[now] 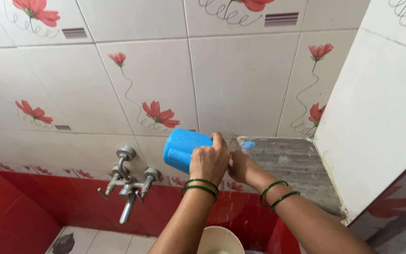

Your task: The person fills a blue plastic jug from a wall tap and pours water onto a wall-mounted washboard, scrubbing it with their hands. They then rinse their hands and place a basket of toothbrushes onto the washboard before returning to the shelf to handle a soap dish and a liquid soap bottle.

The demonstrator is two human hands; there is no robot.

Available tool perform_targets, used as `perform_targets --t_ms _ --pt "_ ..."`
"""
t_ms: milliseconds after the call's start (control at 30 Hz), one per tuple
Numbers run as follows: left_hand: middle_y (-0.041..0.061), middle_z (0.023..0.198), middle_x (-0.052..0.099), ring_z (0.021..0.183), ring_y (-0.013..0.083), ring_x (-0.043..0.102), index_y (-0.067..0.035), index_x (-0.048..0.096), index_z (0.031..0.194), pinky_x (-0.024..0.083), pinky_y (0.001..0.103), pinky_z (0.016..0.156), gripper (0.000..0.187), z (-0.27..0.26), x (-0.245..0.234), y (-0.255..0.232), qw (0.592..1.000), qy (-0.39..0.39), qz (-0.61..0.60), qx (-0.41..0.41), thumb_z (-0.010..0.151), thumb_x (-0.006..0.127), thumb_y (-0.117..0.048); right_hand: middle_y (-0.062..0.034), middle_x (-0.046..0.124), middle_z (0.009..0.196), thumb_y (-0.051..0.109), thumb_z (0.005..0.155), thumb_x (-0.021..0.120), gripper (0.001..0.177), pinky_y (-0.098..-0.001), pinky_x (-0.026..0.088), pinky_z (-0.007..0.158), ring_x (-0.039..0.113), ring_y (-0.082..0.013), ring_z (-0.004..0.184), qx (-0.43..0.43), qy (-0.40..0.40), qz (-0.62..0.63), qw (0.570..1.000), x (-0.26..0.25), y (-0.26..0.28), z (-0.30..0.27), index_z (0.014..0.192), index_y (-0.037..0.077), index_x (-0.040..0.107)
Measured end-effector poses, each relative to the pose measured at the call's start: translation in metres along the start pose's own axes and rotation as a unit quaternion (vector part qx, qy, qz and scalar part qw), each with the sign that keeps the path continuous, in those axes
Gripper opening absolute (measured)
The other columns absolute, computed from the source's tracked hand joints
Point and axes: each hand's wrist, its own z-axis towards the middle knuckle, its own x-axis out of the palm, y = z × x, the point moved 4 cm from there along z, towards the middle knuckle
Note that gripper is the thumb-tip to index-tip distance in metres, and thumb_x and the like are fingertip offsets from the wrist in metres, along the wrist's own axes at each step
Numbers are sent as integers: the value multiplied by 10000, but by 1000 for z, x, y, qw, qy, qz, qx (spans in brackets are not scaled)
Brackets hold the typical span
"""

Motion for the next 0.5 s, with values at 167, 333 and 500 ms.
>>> perform_targets --t_ms 167,333,500 --pt "116 1112 653 511 180 710 -4 742 988 562 308 439 262 -8 -5 3 1000 -8 -7 -5 783 682 -154 -232 706 677 -18 874 550 132 -432 590 551 739 -341 588 54 7 147 988 -19 27 -25 923 -39 671" --pt "78 1054 642 560 204 726 -4 714 1061 575 329 468 289 -22 -17 13 999 -4 -18 -46 812 681 -147 -205 684 549 15 905 563 232 -409 571 494 704 -276 472 27 0 108 994 -42 65 -42 729 -75 685" --pt "87 1115 644 588 240 739 -7 653 1167 593 359 491 384 -34 -26 36 991 8 -60 -117 807 673 -139 -202 681 658 69 855 655 134 -451 569 561 720 -338 601 -84 -94 33 991 -55 93 -47 767 -16 710"
